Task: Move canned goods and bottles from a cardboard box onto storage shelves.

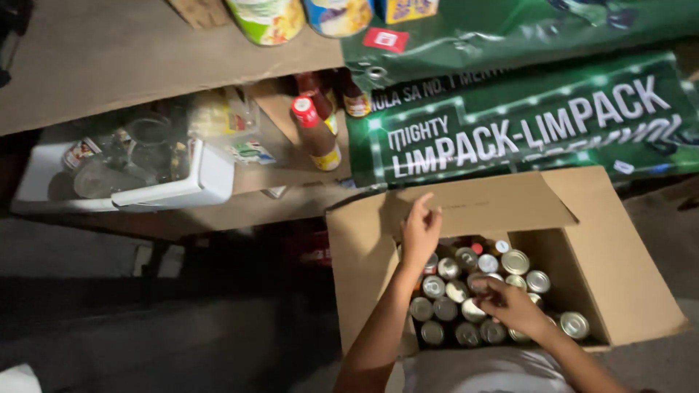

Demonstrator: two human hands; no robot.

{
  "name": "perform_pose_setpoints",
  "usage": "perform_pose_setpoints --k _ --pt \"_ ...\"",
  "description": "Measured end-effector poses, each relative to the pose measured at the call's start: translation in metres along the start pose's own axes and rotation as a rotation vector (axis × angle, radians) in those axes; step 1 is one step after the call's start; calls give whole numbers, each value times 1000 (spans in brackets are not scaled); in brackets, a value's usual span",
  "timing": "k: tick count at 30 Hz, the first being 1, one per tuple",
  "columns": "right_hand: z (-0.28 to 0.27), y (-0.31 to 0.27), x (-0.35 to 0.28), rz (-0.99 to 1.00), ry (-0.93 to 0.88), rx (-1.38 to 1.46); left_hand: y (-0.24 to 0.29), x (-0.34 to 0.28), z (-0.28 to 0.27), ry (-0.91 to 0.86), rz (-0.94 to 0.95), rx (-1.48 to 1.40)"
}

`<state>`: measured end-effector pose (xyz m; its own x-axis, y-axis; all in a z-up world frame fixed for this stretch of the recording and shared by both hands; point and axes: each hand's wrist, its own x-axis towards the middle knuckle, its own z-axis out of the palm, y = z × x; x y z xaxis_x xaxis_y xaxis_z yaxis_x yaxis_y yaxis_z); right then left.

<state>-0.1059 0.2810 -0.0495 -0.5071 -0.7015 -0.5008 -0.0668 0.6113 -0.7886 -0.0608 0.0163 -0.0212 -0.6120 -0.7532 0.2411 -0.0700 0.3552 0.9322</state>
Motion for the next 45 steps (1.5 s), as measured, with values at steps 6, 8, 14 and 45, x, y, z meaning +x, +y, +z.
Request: perform_pose_setpoints --k 6,8,14,45 --pt "3 8 -2 -53 -21 -27 26 -53 -1 -252 -103 -3" --pt "1 22 -3 -85 -22 -12 50 -61 -4 -314 -171 55" --pt "-16 29 -10 -93 -36 120 24 -77 19 -386 -33 188" --pt "-110 80 285 -220 228 -456 33 98 48 -127 196 504"
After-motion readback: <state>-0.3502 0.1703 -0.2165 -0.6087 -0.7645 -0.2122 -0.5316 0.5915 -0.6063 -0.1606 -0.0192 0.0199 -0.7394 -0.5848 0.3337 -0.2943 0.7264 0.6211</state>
